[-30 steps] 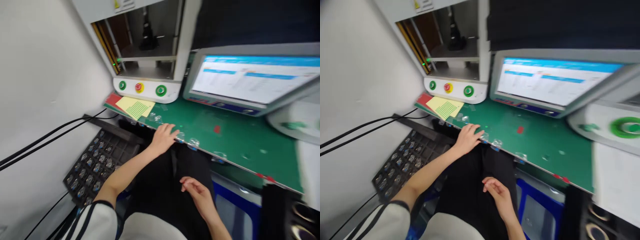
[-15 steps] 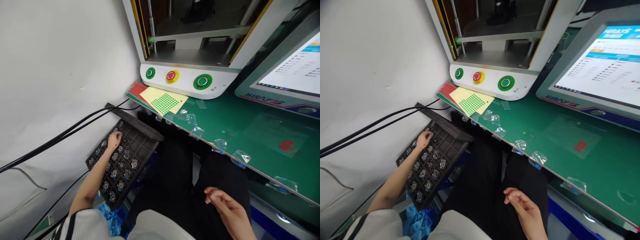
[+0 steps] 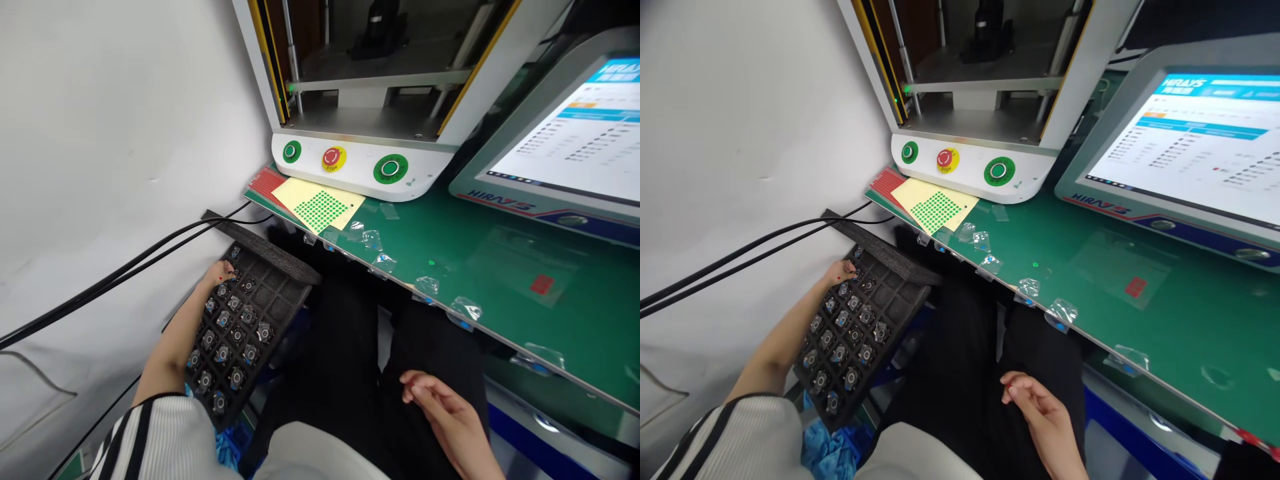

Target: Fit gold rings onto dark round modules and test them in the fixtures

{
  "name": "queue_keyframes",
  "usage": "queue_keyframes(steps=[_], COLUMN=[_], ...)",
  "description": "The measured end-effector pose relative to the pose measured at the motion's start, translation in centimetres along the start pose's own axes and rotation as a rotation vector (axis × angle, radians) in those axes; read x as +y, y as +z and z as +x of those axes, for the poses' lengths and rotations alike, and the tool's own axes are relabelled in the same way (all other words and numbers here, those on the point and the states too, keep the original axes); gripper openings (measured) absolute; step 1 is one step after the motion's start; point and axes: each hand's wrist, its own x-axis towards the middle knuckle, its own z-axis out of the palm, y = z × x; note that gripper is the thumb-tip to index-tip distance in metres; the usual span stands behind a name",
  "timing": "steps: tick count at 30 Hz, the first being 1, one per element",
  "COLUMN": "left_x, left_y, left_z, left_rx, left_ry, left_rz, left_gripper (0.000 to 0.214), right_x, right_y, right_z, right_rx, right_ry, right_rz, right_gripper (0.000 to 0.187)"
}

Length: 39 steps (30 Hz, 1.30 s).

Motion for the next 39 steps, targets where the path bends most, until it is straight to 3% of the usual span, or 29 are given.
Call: queue_keyframes(steps=[7,11,18,21,25,27,30,35,39], left_x=[1.2,2.0,3.5,5.5,11.1,15.2,22.1,32.9,38.5], left_y=[-0.1,-0.6,-2.1,-2.3,-0.9,0.2,1.8,3.4,3.9], left_z=[-0.5,-1.5,-5.1,-7.6,-12.3,-14.8,-17.8,-20.5,-22.0], left_rx=[0.020,0.052,0.123,0.118,0.016,-0.062,-0.163,-0.188,-0.233], left_ry=[-0.038,-0.047,-0.040,0.041,0.314,0.480,0.705,0.978,1.153], left_rz=[-0.039,-0.056,-0.137,-0.209,-0.348,-0.410,-0.461,-0.484,-0.443], left_gripper=[0.030,0.031,0.030,0.026,0.022,0.019,0.014,0.009,0.007], right_x=[-0.2,-0.2,-0.7,-0.8,-1.2,-1.7,-2.7,-5.2,-7.0], right_y=[-0.5,-0.7,-0.6,-0.5,0.4,1.2,2.3,2.8,1.6], right_z=[0.4,0.5,0.4,0.4,0.1,-0.2,-0.8,-2.2,-3.0], right_rx=[-0.065,-0.038,-0.069,-0.073,-0.041,-0.002,0.062,0.228,0.430], right_ry=[-0.004,-0.002,-0.010,-0.029,-0.079,-0.113,-0.177,-0.310,-0.378], right_rz=[-0.043,-0.018,0.007,0.028,0.069,0.104,0.157,0.232,0.345], right_gripper=[0.036,0.038,0.039,0.038,0.036,0.036,0.055,0.071,0.064])
